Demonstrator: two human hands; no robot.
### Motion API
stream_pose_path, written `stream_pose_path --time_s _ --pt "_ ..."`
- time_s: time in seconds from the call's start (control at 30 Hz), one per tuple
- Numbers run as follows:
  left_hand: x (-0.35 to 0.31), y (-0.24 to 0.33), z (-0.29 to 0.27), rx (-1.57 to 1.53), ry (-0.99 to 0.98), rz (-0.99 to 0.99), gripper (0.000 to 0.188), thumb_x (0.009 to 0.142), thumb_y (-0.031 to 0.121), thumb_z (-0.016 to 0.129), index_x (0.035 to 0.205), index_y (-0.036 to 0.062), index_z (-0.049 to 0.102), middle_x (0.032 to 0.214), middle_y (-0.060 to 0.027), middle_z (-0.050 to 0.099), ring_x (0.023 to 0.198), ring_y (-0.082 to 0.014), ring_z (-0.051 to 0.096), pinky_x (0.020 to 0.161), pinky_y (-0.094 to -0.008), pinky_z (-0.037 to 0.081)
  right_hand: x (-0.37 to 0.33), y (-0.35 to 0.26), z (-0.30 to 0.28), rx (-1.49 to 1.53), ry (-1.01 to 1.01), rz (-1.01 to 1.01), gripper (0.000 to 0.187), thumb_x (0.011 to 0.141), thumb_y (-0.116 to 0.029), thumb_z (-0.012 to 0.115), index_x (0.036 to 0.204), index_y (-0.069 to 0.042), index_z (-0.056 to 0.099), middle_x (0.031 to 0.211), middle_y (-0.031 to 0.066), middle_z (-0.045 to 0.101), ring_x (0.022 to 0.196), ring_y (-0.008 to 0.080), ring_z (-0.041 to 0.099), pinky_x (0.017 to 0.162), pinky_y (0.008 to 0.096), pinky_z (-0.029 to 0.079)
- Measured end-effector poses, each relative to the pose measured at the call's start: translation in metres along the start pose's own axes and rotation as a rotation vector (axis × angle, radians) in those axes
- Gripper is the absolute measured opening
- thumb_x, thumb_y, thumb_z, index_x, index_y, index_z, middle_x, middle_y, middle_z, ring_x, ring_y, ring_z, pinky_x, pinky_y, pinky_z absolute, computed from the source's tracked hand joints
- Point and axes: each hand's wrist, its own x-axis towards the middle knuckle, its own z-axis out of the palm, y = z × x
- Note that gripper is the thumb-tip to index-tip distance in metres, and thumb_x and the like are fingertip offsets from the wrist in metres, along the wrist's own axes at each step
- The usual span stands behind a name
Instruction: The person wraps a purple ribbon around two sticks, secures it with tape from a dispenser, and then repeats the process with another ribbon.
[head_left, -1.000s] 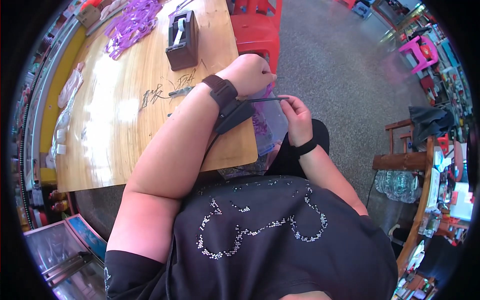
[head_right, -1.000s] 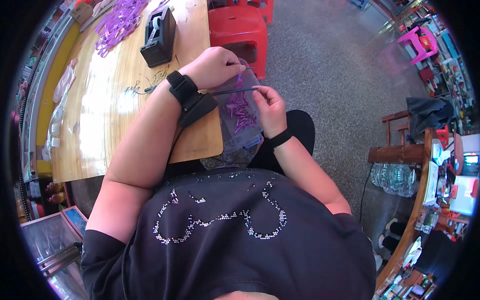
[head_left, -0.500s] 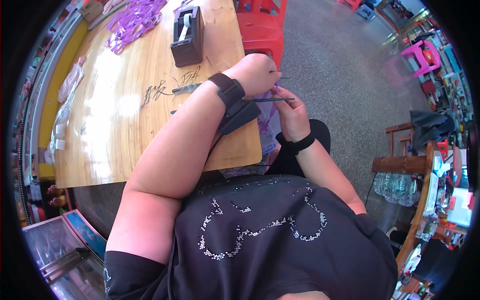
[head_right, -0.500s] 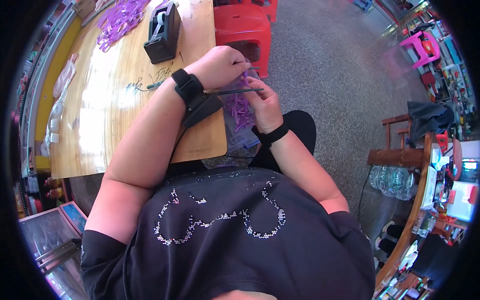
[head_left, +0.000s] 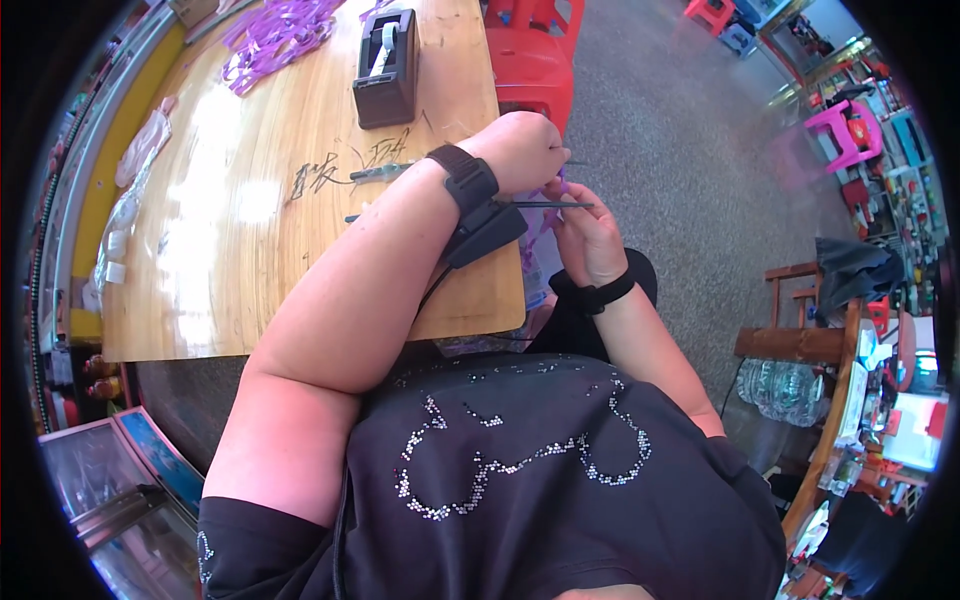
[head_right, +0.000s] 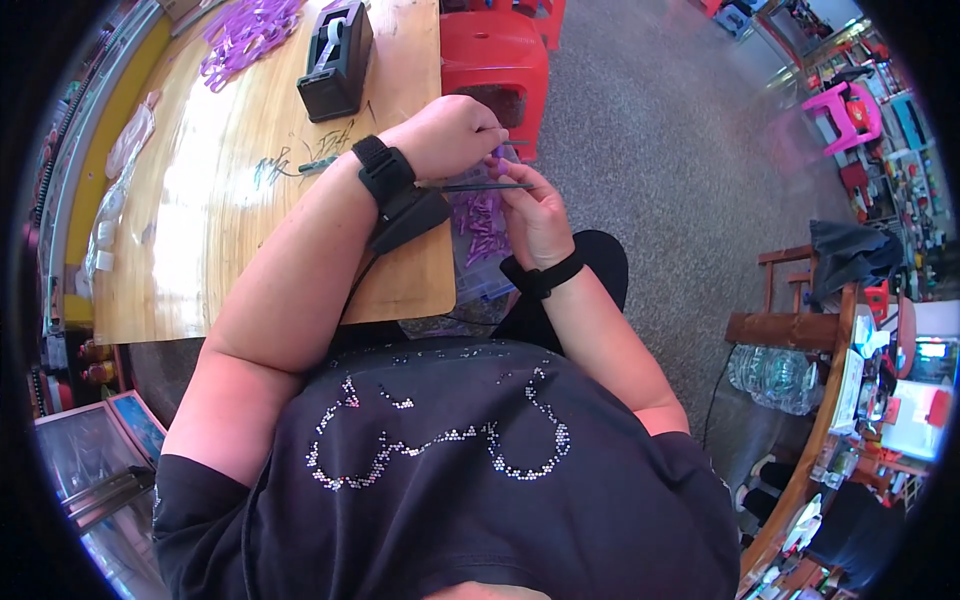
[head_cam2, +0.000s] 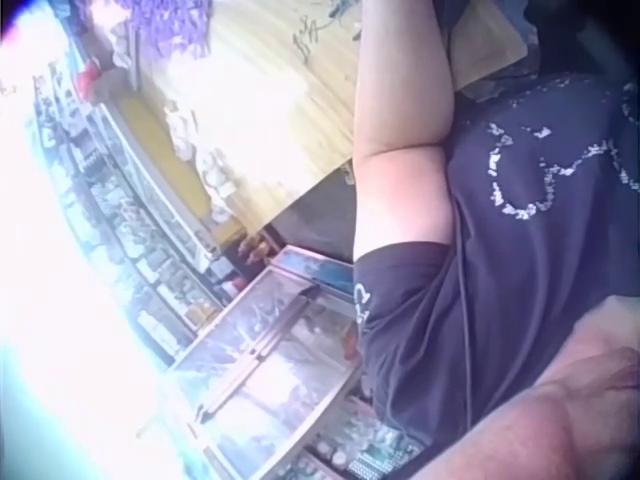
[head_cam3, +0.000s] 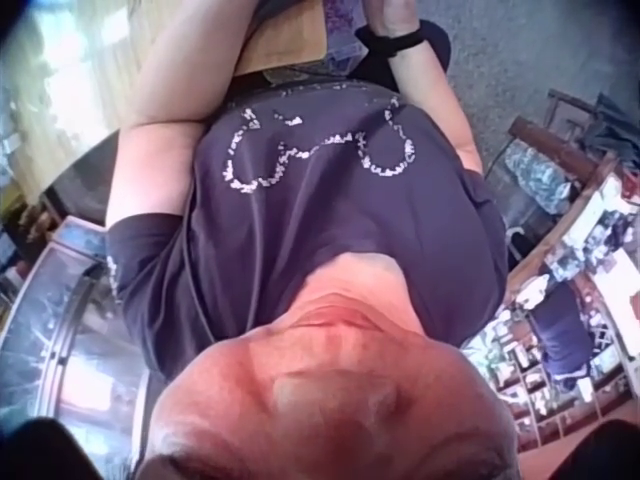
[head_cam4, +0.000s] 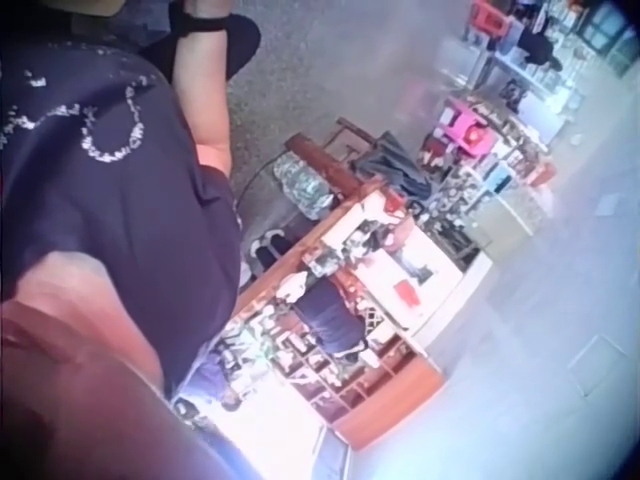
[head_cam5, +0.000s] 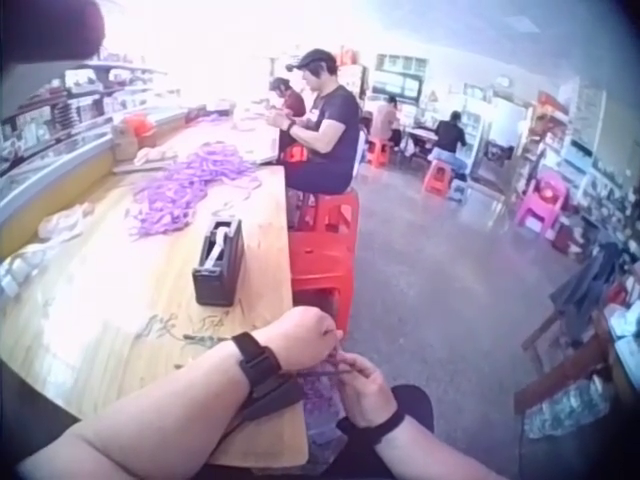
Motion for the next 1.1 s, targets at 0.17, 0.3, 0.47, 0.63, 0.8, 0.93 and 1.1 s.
stream_pose_path --time_s 0.17,0.3,0.47,0.63,0.8,0.93,1.1 --pt "0.004 -0.007 0.005 -0.002 0.036 0.023 0.031 0.086 0.026 0.049 0.085 -0.0005 0.065 0.081 -0.0208 0.062 0.079 -0.0349 0.06 0.074 -0.0392 0.048 0.005 0.001 -0.006 -0.058 -0.031 -0.045 0.016 0.086 -0.006 0.055 0.1 -0.003 0.061 0.112 0.0095 0.058 0.108 0.0191 0.05 0.092 0.0319 0.036" --pt "0.005 -0.007 0.004 0.002 0.056 0.045 0.031 0.085 0.027 0.052 0.084 -0.0007 0.064 0.079 -0.0221 0.061 0.076 -0.0362 0.06 0.071 -0.04 0.048 0.007 0.0 -0.011 -0.085 0.026 -0.076 0.011 0.082 0.001 0.057 0.092 -0.002 0.06 0.108 0.0089 0.058 0.103 0.0153 0.051 0.09 0.0264 0.039" --pt "0.003 -0.005 0.004 0.002 0.071 0.052 0.031 0.085 0.027 0.052 0.085 -0.0008 0.064 0.079 -0.0224 0.061 0.076 -0.0366 0.06 0.071 -0.0402 0.048 0.004 -0.002 -0.011 -0.402 0.016 -0.245 0.009 0.083 0.002 0.056 0.089 -0.003 0.06 0.11 0.0081 0.056 0.107 0.0161 0.049 0.092 0.0283 0.038" --pt "0.004 -0.003 0.003 -0.003 0.063 0.049 0.031 0.085 0.027 0.052 0.085 -0.0012 0.064 0.08 -0.0226 0.061 0.077 -0.0367 0.06 0.072 -0.04 0.048 0.009 0.005 -0.008 -0.389 0.069 -0.184 0.008 0.084 0.001 0.054 0.089 -0.002 0.06 0.105 0.0081 0.059 0.102 0.0175 0.053 0.091 0.0312 0.039" --pt "0.002 -0.001 0.001 0.016 0.001 0.007 0.032 0.086 0.026 0.046 0.087 -0.0008 0.065 0.084 -0.0215 0.062 0.084 -0.0362 0.06 0.078 -0.0406 0.047 -0.004 0.01 0.002 -0.083 0.09 -0.047 0.005 0.089 -0.009 0.054 0.089 -0.005 0.056 0.075 0.0043 0.057 0.072 0.015 0.054 0.069 0.0274 0.042" --pt "0.003 -0.002 0.002 -0.016 0.001 -0.001 0.032 0.086 0.026 0.047 0.087 -0.0007 0.064 0.082 -0.022 0.062 0.084 -0.0368 0.059 0.077 -0.0401 0.047 -0.021 0.005 0.017 -0.111 0.216 0.018 0.006 0.089 -0.011 0.052 0.087 -0.006 0.054 0.064 0.0026 0.052 0.055 0.0115 0.047 0.051 0.0243 0.036" --pt "0.005 -0.008 0.005 -0.051 0.016 -0.034 0.031 0.085 0.027 0.052 0.088 -0.0017 0.064 0.08 -0.0222 0.062 0.075 -0.0354 0.06 0.072 -0.0381 0.048 -0.035 -0.008 0.027 -0.19 0.204 0.057 0.008 0.09 -0.013 0.052 0.088 -0.006 0.053 0.059 0.0008 0.049 0.043 0.0073 0.037 0.04 0.0212 0.027"
